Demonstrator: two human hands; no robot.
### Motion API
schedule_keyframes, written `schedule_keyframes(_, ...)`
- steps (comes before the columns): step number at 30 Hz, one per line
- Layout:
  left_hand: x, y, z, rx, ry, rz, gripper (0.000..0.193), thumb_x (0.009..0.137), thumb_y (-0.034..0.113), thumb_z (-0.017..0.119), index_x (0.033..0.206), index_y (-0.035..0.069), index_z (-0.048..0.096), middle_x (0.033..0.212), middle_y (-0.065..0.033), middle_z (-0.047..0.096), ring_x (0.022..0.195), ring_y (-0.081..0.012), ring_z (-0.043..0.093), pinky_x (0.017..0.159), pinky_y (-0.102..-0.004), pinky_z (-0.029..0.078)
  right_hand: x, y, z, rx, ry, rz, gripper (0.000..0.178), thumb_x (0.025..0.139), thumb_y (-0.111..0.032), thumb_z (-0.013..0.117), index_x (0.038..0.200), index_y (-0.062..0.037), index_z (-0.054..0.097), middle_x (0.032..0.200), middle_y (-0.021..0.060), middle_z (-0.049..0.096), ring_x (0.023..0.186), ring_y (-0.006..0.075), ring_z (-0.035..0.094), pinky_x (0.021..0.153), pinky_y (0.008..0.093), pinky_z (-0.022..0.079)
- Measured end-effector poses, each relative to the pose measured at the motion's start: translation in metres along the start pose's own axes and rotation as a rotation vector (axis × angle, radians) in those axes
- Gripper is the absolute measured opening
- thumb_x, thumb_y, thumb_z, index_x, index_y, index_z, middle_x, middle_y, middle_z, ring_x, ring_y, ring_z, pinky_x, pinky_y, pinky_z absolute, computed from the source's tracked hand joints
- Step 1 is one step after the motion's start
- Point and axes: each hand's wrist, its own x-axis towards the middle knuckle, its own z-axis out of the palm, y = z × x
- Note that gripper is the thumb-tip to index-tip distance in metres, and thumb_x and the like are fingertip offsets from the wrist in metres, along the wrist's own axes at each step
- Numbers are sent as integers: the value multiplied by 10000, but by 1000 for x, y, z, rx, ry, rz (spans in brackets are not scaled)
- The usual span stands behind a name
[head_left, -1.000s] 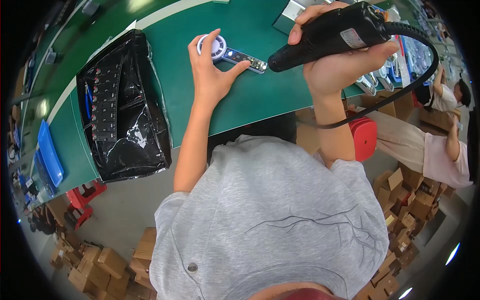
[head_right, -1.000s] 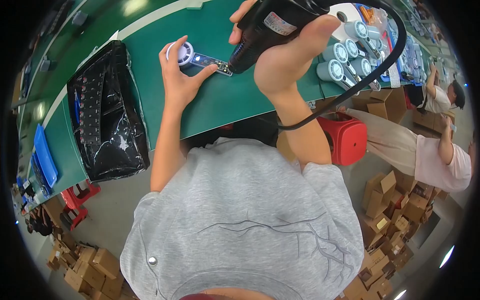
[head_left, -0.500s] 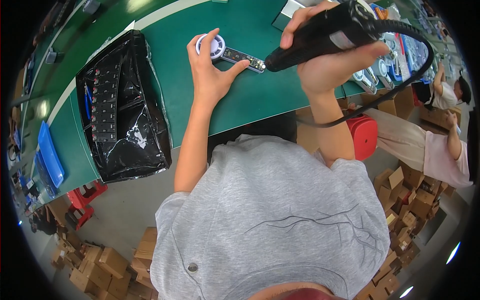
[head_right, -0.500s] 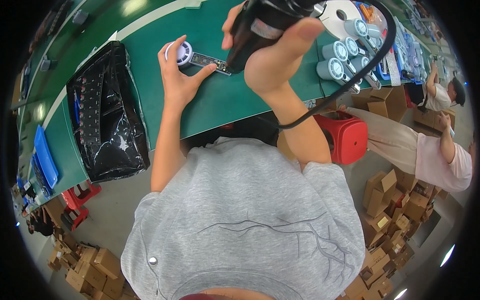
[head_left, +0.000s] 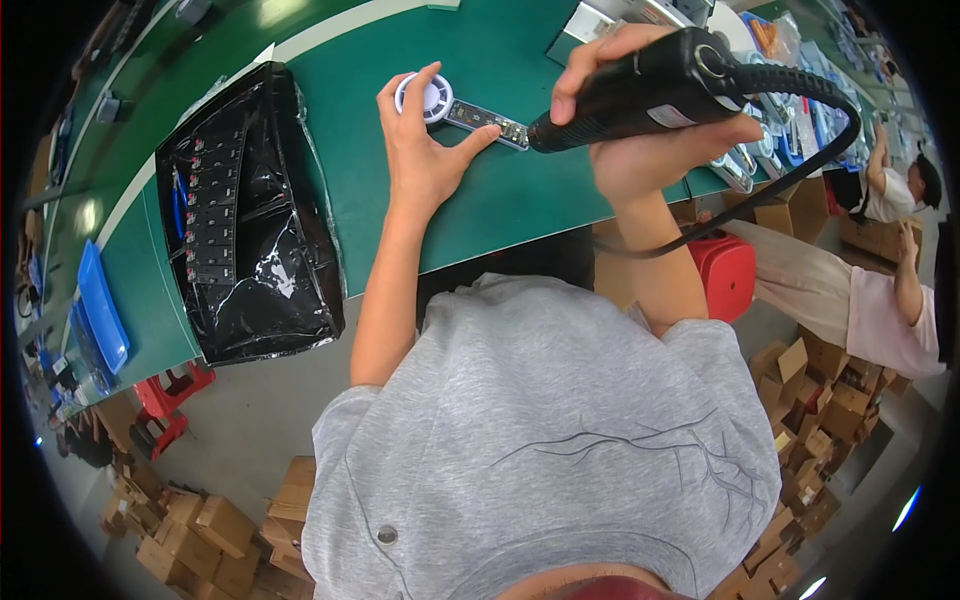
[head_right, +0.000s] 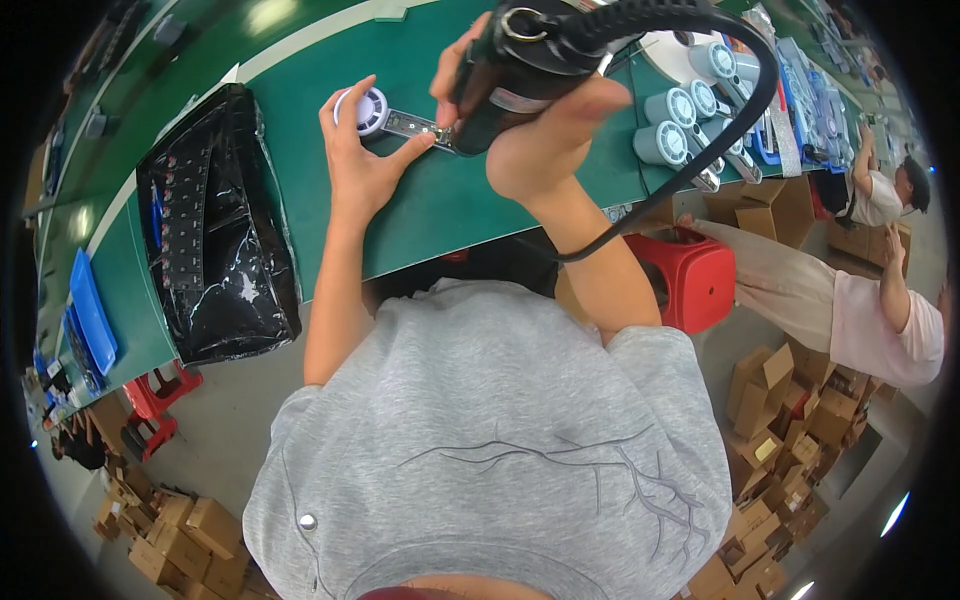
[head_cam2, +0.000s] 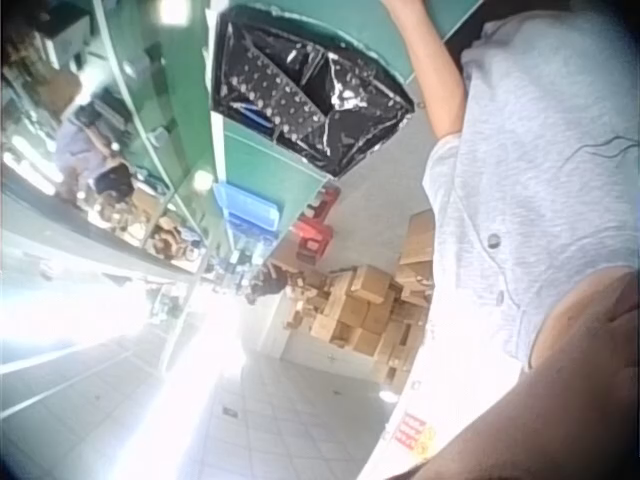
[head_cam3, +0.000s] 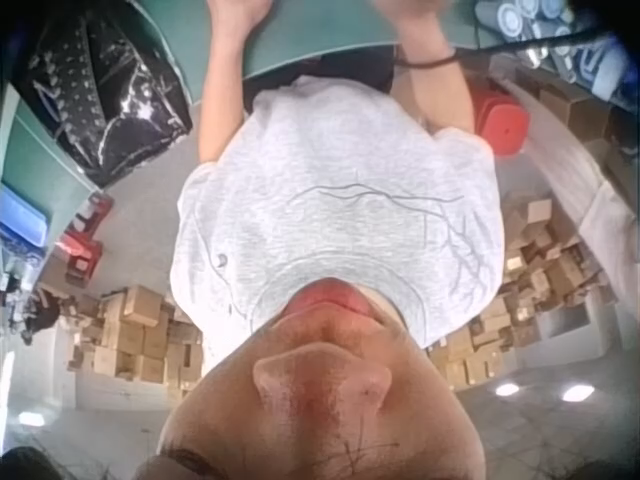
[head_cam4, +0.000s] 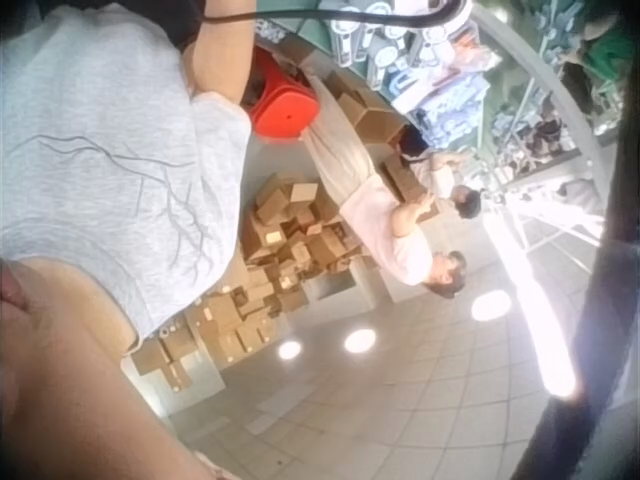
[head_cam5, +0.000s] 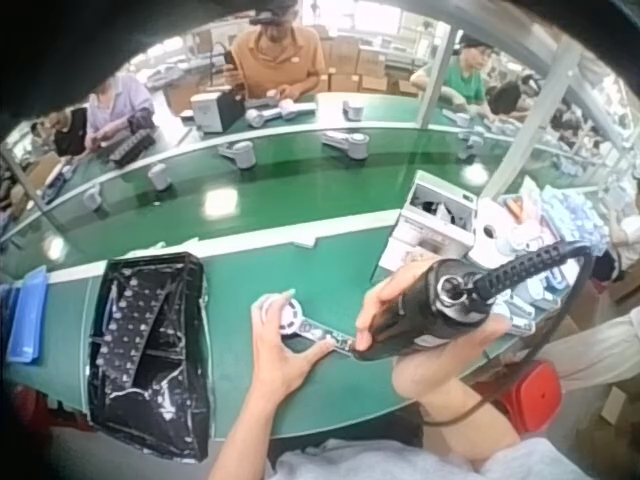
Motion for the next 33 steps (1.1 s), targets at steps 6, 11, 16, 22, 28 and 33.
schedule_keyframes(6,0,-2,1,-18,-4,-12,913,653,256,1036,1445,110,606,1411,-184,457,1243,-355,590,1045,-445,545,3,9,-2,309,-113,-154,1224,693,-1109,206,1055,-14,617,764,150,664,576,202,641,510,304,524)
schedule_keyframes(11,-1,-6,2,-9,9,27,927,631,234,1041,1440,103,608,1425,-212,459,1274,-395,571,1092,-464,512,-7,7,-6,268,-20,62,1182,722,-1090,288,1097,-12,594,830,177,686,624,223,661,553,325,545)
schedule_keyframes(16,-1,-3,-2,-24,-13,-11,957,622,240,1034,1463,121,592,1453,-234,453,1346,-441,506,1144,-494,466,-3,-14,-7,267,41,-6,1021,882,-986,338,1083,-13,576,890,234,702,641,279,667,603,368,571)
schedule_keyframes(22,-4,18,-22,6,20,-65,934,679,278,1003,1495,131,572,1612,-288,361,1454,-489,430,1188,-541,429,-8,-54,-39,82,152,-43,983,950,-912,351,1152,10,625,901,234,675,626,304,630,535,378,532)
schedule_keyframes(28,-90,66,-114,-543,67,224,414,806,156,911,1155,10,744,1152,-152,742,1079,-327,720,954,-413,580,-34,-65,-70,-101,77,63,920,980,-869,333,1153,-19,637,925,215,681,620,289,616,548,372,538)
schedule_keyframes(33,-219,55,-203,-707,252,162,84,882,-2,819,956,15,782,962,-162,783,846,-286,764,787,-423,644,-47,-63,-51,-252,141,242,879,1003,-832,315,1146,-34,653,923,171,690,651,265,615,526,340,509)
